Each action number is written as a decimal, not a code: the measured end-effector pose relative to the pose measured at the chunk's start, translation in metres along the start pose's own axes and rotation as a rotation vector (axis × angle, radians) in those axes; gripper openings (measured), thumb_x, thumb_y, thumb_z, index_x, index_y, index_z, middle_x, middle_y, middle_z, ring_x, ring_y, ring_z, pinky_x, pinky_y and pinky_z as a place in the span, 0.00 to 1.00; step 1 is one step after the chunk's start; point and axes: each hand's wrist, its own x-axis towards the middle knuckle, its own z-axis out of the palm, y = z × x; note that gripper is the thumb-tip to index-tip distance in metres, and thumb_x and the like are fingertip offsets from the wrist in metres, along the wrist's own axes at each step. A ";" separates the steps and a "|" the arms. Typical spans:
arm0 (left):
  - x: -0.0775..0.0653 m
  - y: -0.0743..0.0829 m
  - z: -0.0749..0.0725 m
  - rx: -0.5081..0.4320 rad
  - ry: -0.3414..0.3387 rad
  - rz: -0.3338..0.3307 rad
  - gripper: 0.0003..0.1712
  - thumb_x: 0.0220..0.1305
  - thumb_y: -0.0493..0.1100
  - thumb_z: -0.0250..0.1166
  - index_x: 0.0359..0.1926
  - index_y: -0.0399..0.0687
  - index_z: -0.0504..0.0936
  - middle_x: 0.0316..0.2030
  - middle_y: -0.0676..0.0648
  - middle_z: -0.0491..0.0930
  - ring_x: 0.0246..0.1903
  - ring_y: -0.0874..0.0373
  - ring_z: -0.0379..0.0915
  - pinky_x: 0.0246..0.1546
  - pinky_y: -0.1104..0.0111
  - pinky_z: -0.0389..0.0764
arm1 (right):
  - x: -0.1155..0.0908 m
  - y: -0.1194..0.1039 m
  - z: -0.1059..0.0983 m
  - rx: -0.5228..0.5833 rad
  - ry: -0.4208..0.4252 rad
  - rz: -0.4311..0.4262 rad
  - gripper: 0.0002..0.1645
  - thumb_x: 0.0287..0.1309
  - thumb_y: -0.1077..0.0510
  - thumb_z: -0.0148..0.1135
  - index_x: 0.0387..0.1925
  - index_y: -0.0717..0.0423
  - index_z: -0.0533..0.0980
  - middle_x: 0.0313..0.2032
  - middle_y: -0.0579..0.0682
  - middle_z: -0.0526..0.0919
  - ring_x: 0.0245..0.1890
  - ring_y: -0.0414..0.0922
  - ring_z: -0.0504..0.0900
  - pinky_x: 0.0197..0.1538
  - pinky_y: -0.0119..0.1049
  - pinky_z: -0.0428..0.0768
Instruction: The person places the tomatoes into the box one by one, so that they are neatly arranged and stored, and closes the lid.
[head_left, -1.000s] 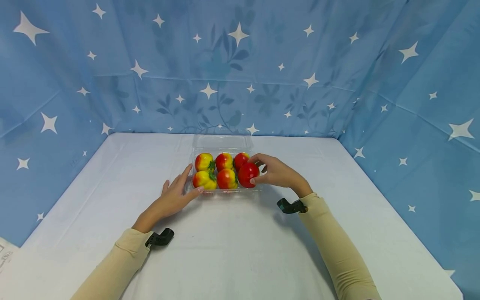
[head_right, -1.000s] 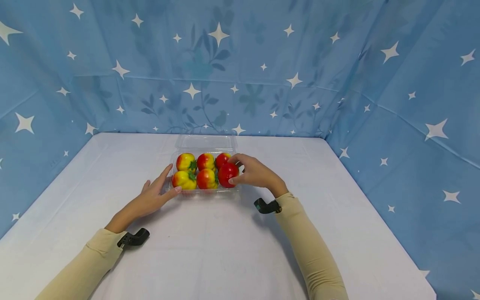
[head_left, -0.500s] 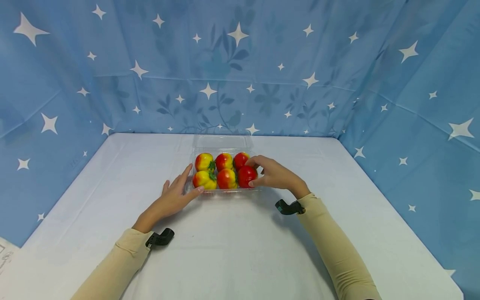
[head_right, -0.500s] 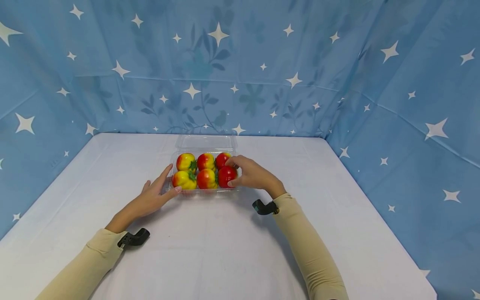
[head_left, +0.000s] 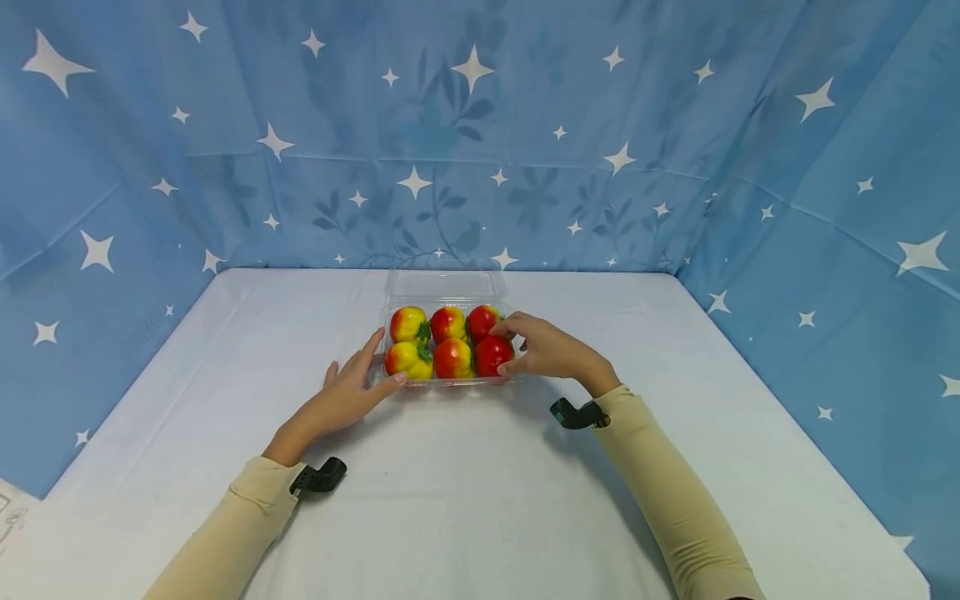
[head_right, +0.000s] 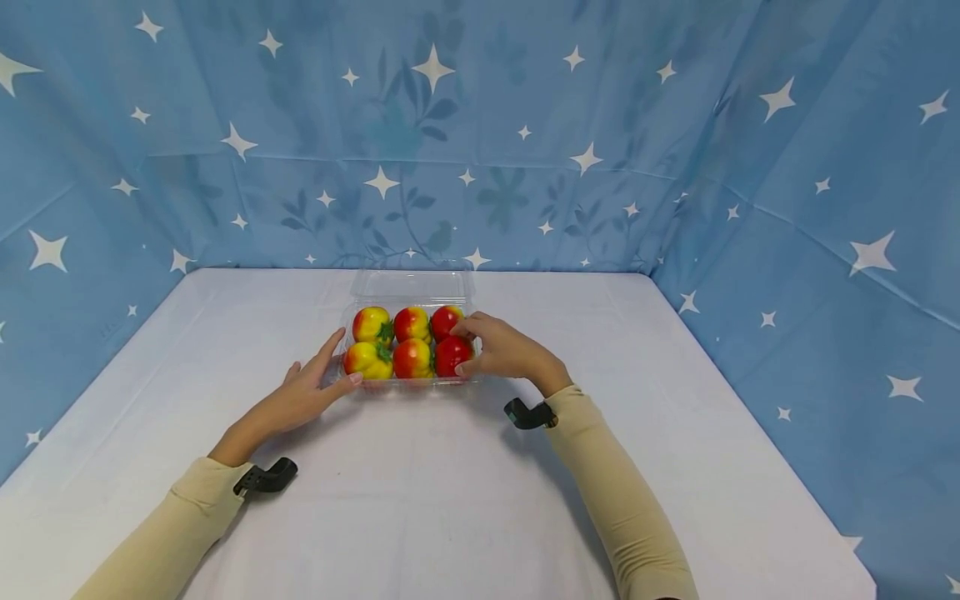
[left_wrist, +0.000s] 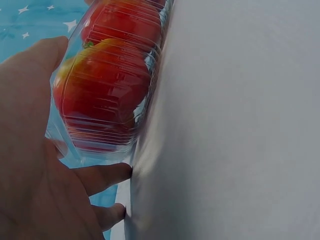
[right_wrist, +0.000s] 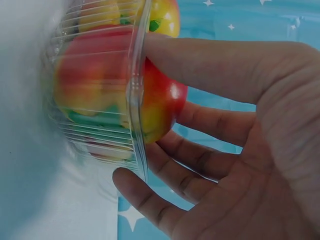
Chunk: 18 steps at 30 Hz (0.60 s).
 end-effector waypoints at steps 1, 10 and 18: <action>0.000 0.000 -0.001 0.001 -0.003 -0.001 0.56 0.78 0.68 0.58 0.88 0.48 0.39 0.80 0.31 0.58 0.81 0.32 0.44 0.72 0.27 0.27 | 0.000 0.000 0.000 0.001 -0.001 0.006 0.34 0.60 0.55 0.77 0.66 0.62 0.79 0.59 0.54 0.80 0.56 0.53 0.78 0.57 0.47 0.84; 0.004 0.002 -0.008 -0.022 -0.048 -0.035 0.58 0.76 0.70 0.59 0.87 0.47 0.41 0.79 0.30 0.60 0.79 0.30 0.50 0.72 0.27 0.27 | -0.001 -0.003 -0.002 0.000 -0.001 -0.003 0.31 0.64 0.56 0.74 0.66 0.63 0.80 0.59 0.57 0.79 0.55 0.55 0.79 0.55 0.46 0.85; 0.011 -0.001 -0.020 -0.115 -0.003 -0.073 0.49 0.80 0.67 0.55 0.86 0.49 0.48 0.78 0.30 0.62 0.77 0.27 0.56 0.71 0.30 0.58 | -0.002 -0.001 -0.003 -0.005 0.012 -0.023 0.31 0.65 0.55 0.74 0.66 0.62 0.80 0.58 0.56 0.79 0.55 0.54 0.79 0.55 0.45 0.85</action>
